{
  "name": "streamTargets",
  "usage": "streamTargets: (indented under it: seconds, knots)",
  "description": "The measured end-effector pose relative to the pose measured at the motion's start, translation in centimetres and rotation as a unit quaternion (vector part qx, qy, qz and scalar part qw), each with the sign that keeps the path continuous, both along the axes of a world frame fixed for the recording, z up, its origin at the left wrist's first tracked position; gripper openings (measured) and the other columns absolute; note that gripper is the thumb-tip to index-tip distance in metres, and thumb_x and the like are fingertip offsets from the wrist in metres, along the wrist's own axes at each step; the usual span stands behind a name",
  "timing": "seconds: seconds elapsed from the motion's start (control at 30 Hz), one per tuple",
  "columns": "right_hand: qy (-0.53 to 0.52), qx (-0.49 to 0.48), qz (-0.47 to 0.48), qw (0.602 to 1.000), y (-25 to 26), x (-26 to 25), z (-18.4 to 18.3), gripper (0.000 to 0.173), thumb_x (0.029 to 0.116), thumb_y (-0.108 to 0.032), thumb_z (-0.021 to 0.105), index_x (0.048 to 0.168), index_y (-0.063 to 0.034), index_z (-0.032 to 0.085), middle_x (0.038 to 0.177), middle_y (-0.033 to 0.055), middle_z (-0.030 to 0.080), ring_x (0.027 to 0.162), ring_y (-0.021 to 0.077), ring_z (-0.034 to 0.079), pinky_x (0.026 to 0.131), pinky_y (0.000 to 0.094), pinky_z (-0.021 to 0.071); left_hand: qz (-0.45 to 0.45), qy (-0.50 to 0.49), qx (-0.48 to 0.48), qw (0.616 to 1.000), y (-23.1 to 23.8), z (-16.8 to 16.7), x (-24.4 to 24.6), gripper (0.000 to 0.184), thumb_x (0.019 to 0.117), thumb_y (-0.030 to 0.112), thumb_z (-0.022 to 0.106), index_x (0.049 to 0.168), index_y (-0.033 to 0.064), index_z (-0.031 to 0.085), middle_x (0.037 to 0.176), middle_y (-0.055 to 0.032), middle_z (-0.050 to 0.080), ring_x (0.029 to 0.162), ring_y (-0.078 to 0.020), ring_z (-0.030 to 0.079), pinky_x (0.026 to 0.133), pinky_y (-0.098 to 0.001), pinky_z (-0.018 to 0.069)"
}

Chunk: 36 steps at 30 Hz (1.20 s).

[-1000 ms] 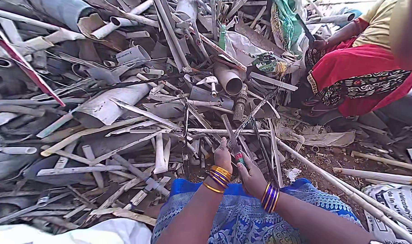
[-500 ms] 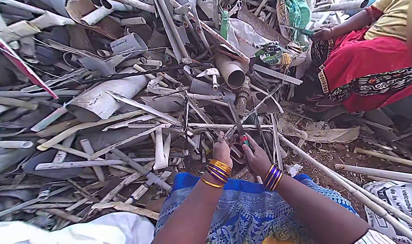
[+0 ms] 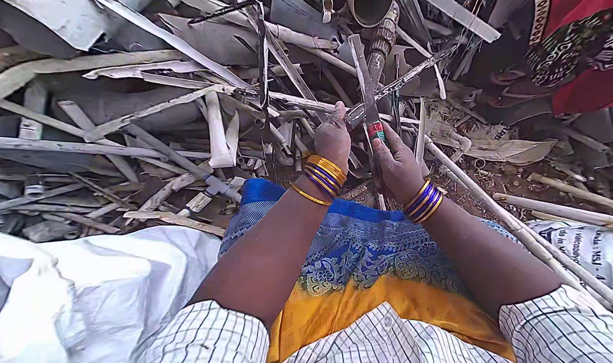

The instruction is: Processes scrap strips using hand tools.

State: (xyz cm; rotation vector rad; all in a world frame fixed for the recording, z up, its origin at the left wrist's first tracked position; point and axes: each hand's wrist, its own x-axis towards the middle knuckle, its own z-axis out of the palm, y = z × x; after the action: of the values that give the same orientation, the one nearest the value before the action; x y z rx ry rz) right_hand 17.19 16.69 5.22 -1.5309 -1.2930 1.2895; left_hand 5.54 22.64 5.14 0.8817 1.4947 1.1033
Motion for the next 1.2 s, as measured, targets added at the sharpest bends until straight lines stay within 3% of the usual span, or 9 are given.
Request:
streamTargets:
  seconds: [0.17, 0.27, 0.37, 0.47, 0.53, 0.7, 0.83, 0.97, 1.2]
  knots:
    - [-0.035, 0.025, 0.072, 0.996, -1.8, -1.3, -0.4, 0.055, 0.1106, -0.024, 0.040, 0.163, -0.0126, 0.027, 0.072, 0.0071, 0.055, 0.044, 0.0122, 0.048, 0.041, 0.0281, 0.0445, 0.064, -0.101, -0.037, 0.992, 1.2, -0.6, -0.2, 0.046, 0.1128, 0.040, 0.034, 0.125, 0.0045, 0.061, 0.116, -0.0110, 0.068, 0.106, -0.0177, 0.066, 0.090, -0.0359, 0.0526]
    - [-0.018, 0.007, 0.020, 1.000, 0.0, -0.1, -0.3, 0.053, 0.1118, -0.024, 0.038, 0.162, -0.0124, 0.026, 0.074, 0.0050, 0.052, 0.044, 0.0102, 0.046, 0.041, 0.0263, 0.0451, 0.035, -0.073, -0.043, 0.996, 0.8, -0.6, 0.1, 0.052, 0.1129, 0.040, 0.034, 0.132, -0.0023, 0.057, 0.132, -0.0187, 0.061, 0.125, -0.0224, 0.059, 0.107, -0.0379, 0.0474]
    - [-0.032, 0.003, 0.029, 0.999, 0.1, -0.4, -0.3, 0.053, 0.1117, -0.024, 0.038, 0.162, -0.0132, 0.026, 0.078, 0.0061, 0.054, 0.048, 0.0112, 0.047, 0.044, 0.0277, 0.0449, 0.055, -0.088, -0.042, 0.994, 1.4, -0.8, 0.4, 0.052, 0.1132, 0.040, 0.032, 0.131, -0.0018, 0.057, 0.129, -0.0174, 0.063, 0.121, -0.0217, 0.062, 0.104, -0.0376, 0.0500]
    - [-0.032, 0.007, 0.075, 0.997, -1.6, -1.2, -0.2, 0.054, 0.1109, -0.024, 0.040, 0.162, -0.0116, 0.028, 0.075, 0.0056, 0.055, 0.048, 0.0115, 0.050, 0.043, 0.0280, 0.0464, 0.080, -0.121, -0.054, 0.988, 1.8, -1.1, 0.2, 0.045, 0.1129, 0.040, 0.035, 0.123, 0.0044, 0.061, 0.113, -0.0106, 0.070, 0.103, -0.0175, 0.069, 0.087, -0.0356, 0.0569]
    - [-0.022, 0.014, 0.058, 0.998, -0.6, -0.6, -0.2, 0.053, 0.1108, -0.023, 0.041, 0.162, -0.0113, 0.029, 0.074, 0.0055, 0.055, 0.047, 0.0114, 0.049, 0.043, 0.0281, 0.0462, 0.069, -0.085, -0.043, 0.993, 2.1, -0.7, 0.7, 0.042, 0.1117, 0.043, 0.037, 0.108, 0.0079, 0.060, 0.094, -0.0040, 0.063, 0.081, -0.0102, 0.060, 0.069, -0.0278, 0.0477]
    - [-0.046, 0.011, 0.061, 0.997, -1.5, -1.4, -0.2, 0.055, 0.1112, -0.024, 0.040, 0.163, -0.0128, 0.026, 0.074, 0.0070, 0.056, 0.046, 0.0121, 0.050, 0.042, 0.0280, 0.0460, 0.079, -0.172, -0.008, 0.982, 2.4, -0.6, 0.8, 0.046, 0.1136, 0.035, 0.034, 0.128, -0.0013, 0.057, 0.113, -0.0142, 0.069, 0.103, -0.0189, 0.070, 0.091, -0.0326, 0.0575]
    - [-0.005, -0.006, 0.012, 1.000, 0.4, 0.4, -0.7, 0.053, 0.1117, -0.023, 0.038, 0.162, -0.0110, 0.026, 0.076, 0.0056, 0.054, 0.047, 0.0107, 0.049, 0.043, 0.0264, 0.0458, 0.034, -0.146, -0.044, 0.988, 2.0, -0.8, 0.7, 0.049, 0.1121, 0.042, 0.036, 0.134, 0.0035, 0.057, 0.127, -0.0109, 0.069, 0.122, -0.0186, 0.063, 0.100, -0.0367, 0.0496]
    - [-0.017, -0.010, 0.047, 0.999, -0.4, -0.5, 0.4, 0.056, 0.1115, -0.025, 0.039, 0.164, -0.0131, 0.023, 0.070, 0.0068, 0.053, 0.045, 0.0124, 0.049, 0.041, 0.0276, 0.0463, 0.052, -0.114, 0.011, 0.992, 2.4, -0.6, 1.1, 0.042, 0.1122, 0.035, 0.039, 0.120, 0.0000, 0.061, 0.112, -0.0124, 0.063, 0.106, -0.0166, 0.061, 0.094, -0.0360, 0.0512]
    - [-0.032, -0.013, -0.009, 0.999, 1.0, 0.6, -1.0, 0.053, 0.1119, -0.025, 0.038, 0.162, -0.0143, 0.025, 0.079, 0.0088, 0.057, 0.050, 0.0146, 0.053, 0.046, 0.0315, 0.0499, 0.020, -0.179, 0.012, 0.984, 1.9, -1.0, 1.3, 0.045, 0.1114, 0.036, 0.042, 0.129, -0.0024, 0.057, 0.119, -0.0148, 0.067, 0.109, -0.0189, 0.067, 0.095, -0.0338, 0.0559]
